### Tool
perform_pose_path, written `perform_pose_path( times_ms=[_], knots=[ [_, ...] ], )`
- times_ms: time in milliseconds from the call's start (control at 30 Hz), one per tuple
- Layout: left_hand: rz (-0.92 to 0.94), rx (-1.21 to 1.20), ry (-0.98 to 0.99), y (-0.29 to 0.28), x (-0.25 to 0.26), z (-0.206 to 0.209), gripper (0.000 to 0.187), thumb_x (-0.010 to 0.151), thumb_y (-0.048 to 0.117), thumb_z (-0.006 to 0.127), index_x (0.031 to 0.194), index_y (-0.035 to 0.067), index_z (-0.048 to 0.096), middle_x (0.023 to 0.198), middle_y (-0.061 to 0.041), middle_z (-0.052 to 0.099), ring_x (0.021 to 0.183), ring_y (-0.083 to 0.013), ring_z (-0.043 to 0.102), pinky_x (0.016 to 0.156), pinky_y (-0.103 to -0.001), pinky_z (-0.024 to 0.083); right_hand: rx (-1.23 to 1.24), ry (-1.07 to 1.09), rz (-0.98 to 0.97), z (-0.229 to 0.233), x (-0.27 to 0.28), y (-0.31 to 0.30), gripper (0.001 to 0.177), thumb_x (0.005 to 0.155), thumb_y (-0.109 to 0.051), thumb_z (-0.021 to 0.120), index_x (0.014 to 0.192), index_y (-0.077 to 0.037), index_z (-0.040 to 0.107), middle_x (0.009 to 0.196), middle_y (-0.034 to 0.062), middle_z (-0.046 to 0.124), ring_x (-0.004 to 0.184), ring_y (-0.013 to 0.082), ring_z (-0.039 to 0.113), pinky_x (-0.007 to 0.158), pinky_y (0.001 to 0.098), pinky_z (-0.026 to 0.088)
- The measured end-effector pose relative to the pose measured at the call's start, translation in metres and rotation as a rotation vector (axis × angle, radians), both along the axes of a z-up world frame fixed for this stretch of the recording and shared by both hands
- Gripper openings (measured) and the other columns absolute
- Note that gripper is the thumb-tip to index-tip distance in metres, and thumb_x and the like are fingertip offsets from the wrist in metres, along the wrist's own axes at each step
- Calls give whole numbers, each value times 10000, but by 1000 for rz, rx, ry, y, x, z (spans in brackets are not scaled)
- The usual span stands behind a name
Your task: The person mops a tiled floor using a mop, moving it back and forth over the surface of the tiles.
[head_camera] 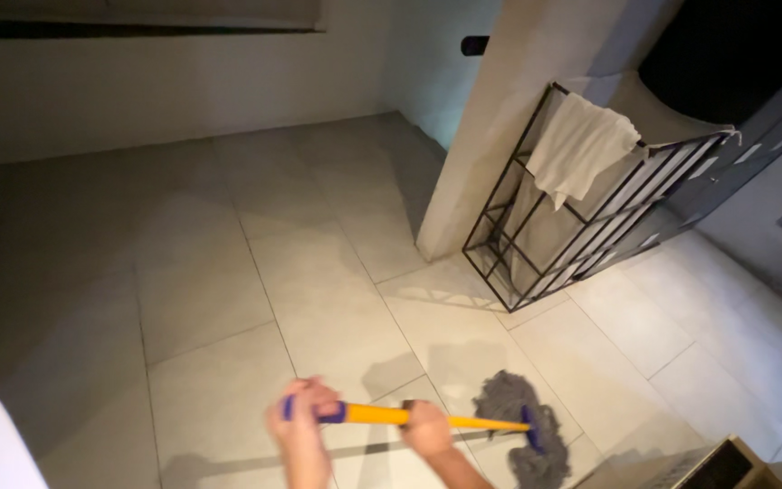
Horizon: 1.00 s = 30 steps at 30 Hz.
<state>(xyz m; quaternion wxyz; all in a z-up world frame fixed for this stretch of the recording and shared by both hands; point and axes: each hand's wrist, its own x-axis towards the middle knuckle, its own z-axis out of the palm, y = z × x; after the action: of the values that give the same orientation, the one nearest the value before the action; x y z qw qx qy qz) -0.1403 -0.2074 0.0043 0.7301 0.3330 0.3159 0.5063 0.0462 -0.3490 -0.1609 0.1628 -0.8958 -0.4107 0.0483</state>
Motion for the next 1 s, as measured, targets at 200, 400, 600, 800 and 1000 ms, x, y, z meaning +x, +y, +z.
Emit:
perform_pose_path(
  times_ms=[200, 400, 600, 800, 1000],
  knots=[
    [-224, -24, -41, -70, 52, -59, 267, 910, 23, 604, 657, -27, 538, 600, -108, 549, 605, -227, 595, 667, -375, 514, -404, 227, -329, 7, 50, -55, 183, 851, -251, 700, 1024, -205, 740, 1075, 91, 734, 1066, 314, 692, 919, 438, 562],
    [-67, -110, 45, -47, 0, -49, 175, 881, 0, 566, 708, -23, 582, 588, -100, 517, 554, -193, 486, 547, -339, 401, -274, 224, -314, -6, 3, -32, 124, 820, -184, 676, 911, -169, 759, 980, 138, 746, 992, 348, 698, 871, 454, 570],
    [174, 99, -195, 51, -133, 15, 245, 919, -53, 547, 710, 29, 449, 635, -38, 432, 535, -123, 426, 484, -295, 373, 190, 132, 137, 29, -127, 64, 141, 667, -138, 747, 806, -119, 755, 804, 163, 725, 807, 428, 661, 713, 513, 553],
    [384, 193, -31, 152, -307, 124, 318, 977, 57, 571, 710, 95, 402, 606, -11, 412, 534, -97, 395, 520, -304, 426, 327, 350, 349, 139, -310, 178, 210, 754, -123, 730, 956, -138, 787, 868, 154, 744, 852, 380, 706, 780, 465, 565],
    [399, 269, -61, 204, -393, 182, 319, 991, 70, 595, 720, 120, 434, 615, 25, 419, 514, -70, 397, 496, -265, 394, 254, 568, 448, 204, -420, 240, 308, 789, -58, 685, 1088, -95, 747, 890, 207, 722, 867, 408, 706, 834, 459, 568]
  ],
)
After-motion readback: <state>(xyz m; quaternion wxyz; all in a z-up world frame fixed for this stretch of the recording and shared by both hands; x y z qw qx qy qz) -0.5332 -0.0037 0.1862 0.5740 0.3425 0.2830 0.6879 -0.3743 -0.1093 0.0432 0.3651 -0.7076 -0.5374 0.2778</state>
